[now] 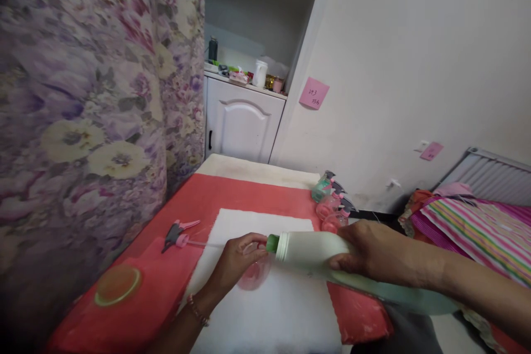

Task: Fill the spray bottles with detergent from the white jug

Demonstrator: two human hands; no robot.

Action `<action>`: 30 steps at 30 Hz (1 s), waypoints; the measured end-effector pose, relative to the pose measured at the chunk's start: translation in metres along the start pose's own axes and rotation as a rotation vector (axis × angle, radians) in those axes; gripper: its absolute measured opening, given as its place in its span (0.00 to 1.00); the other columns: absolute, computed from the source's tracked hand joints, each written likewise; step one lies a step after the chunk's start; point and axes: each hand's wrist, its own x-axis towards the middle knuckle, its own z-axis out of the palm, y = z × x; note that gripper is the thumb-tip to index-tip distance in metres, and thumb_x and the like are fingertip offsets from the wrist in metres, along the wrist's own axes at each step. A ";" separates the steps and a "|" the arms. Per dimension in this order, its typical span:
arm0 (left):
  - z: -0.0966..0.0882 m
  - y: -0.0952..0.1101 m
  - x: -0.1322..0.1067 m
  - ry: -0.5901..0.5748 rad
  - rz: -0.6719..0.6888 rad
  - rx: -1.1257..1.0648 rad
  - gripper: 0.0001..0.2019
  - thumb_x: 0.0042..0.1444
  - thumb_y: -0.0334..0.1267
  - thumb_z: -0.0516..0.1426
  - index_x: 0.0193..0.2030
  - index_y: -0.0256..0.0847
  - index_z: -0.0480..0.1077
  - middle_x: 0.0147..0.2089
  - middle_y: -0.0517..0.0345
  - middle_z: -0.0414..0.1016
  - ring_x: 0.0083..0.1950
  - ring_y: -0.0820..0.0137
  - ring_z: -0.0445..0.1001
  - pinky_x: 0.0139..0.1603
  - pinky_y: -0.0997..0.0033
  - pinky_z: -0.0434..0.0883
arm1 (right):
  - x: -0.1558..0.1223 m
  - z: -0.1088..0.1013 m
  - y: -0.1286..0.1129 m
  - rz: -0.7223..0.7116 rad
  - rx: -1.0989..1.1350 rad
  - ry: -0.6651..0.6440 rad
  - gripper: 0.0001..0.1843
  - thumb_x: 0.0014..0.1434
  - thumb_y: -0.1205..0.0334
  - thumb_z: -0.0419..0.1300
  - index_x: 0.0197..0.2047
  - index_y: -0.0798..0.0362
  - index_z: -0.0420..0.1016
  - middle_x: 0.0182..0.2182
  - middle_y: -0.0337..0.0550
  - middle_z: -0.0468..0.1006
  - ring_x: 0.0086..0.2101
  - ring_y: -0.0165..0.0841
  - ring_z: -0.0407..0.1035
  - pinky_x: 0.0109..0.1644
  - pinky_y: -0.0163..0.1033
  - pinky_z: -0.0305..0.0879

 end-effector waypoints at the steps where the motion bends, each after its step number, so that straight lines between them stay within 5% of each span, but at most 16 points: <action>1: 0.000 0.000 0.000 0.002 0.004 0.002 0.09 0.50 0.34 0.59 0.38 0.41 0.78 0.39 0.57 0.82 0.43 0.64 0.77 0.44 0.71 0.70 | 0.000 0.000 0.000 0.001 0.000 0.006 0.18 0.59 0.45 0.57 0.32 0.53 0.71 0.29 0.43 0.77 0.28 0.33 0.69 0.27 0.34 0.56; 30: 0.000 0.004 0.000 0.022 -0.015 -0.004 0.09 0.48 0.36 0.61 0.37 0.41 0.78 0.39 0.55 0.83 0.43 0.63 0.78 0.46 0.69 0.71 | 0.000 -0.001 -0.001 0.007 -0.011 0.005 0.21 0.59 0.42 0.57 0.32 0.52 0.71 0.28 0.42 0.77 0.28 0.33 0.70 0.27 0.35 0.56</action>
